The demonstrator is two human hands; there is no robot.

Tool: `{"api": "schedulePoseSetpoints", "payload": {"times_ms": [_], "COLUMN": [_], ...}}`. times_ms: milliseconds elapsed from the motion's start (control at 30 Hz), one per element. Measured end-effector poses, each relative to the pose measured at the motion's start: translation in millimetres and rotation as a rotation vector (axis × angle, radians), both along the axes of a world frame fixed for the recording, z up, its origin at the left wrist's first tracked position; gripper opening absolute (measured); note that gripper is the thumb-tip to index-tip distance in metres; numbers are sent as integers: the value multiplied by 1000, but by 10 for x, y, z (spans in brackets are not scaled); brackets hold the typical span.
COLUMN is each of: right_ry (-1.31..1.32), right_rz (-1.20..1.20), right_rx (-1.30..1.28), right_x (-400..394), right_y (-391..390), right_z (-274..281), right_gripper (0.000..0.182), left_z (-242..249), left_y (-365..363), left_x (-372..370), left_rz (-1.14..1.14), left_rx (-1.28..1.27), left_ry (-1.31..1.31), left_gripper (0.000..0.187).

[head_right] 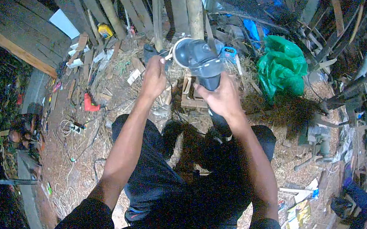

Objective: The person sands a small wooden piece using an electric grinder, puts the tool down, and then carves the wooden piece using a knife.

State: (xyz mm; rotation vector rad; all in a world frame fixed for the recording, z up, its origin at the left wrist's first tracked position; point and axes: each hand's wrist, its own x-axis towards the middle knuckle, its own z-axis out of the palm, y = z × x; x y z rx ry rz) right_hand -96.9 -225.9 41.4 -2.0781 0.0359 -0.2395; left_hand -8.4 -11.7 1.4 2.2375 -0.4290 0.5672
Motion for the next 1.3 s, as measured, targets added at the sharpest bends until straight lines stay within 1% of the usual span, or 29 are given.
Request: {"api": "schedulePoseSetpoints", "payload": {"times_ms": [67, 100, 200, 233, 333, 433, 567, 667, 767, 867, 967, 1067, 1100, 1200, 1300], "right_ry": [11, -48, 38, 25, -7, 7, -30, 1, -26, 1, 20, -14, 7, -4, 3], "right_rz": [34, 34, -29, -33, -13, -34, 41, 32, 15, -8, 3, 58, 9, 38, 9], "right_rx": [16, 34, 58, 95, 140, 50, 67, 105, 185, 203, 177, 116, 32, 105, 157], "right_x": [-12, 7, 54, 37, 74, 35, 25, 105, 83, 64, 5, -11, -32, 7, 61], "right_y": [26, 26, -33, -37, -85, -57, 3, -53, -98, -123, -68, -32, -12, -30, -96], "right_z": [14, -55, -103, -49, -115, -120, -132, -251, -112, -68, -35, -66, -43, -97, -165], "right_gripper": [59, 55, 54, 54, 57, 60, 62, 59, 52, 52, 54, 57, 58, 56, 53], "left_z": [3, -6, -14, -16, -27, -7, 16, 23, 71, 27, -14, 51, 40, 59, 121], "left_y": [-6, 13, 97, 121, 125, 83, 17, 90, 136, 112, 87, 37, 34, 67, 135], "left_x": [11, 26, 64, 70, 65, 52, 40, 45, 24, 21, 72, 33, 39, 60, 33], "left_rz": [-28, -34, -37, -34, -24, -22, -24, -28, -31, -25, -9, -22, -18, -7, -8], "left_rx": [47, 39, 9, 2, 15, 57, 103, 110, 24, 41, 83, 138, 141, 136, 139], "left_ry": [-80, -84, -97, -99, -109, -119, -169, -194, -109, -131, -155, -195, -203, -217, -219], "left_gripper": [12, 11, 10, 10, 9, 10, 11, 12, 13, 14, 12, 11, 11, 12, 13]}}
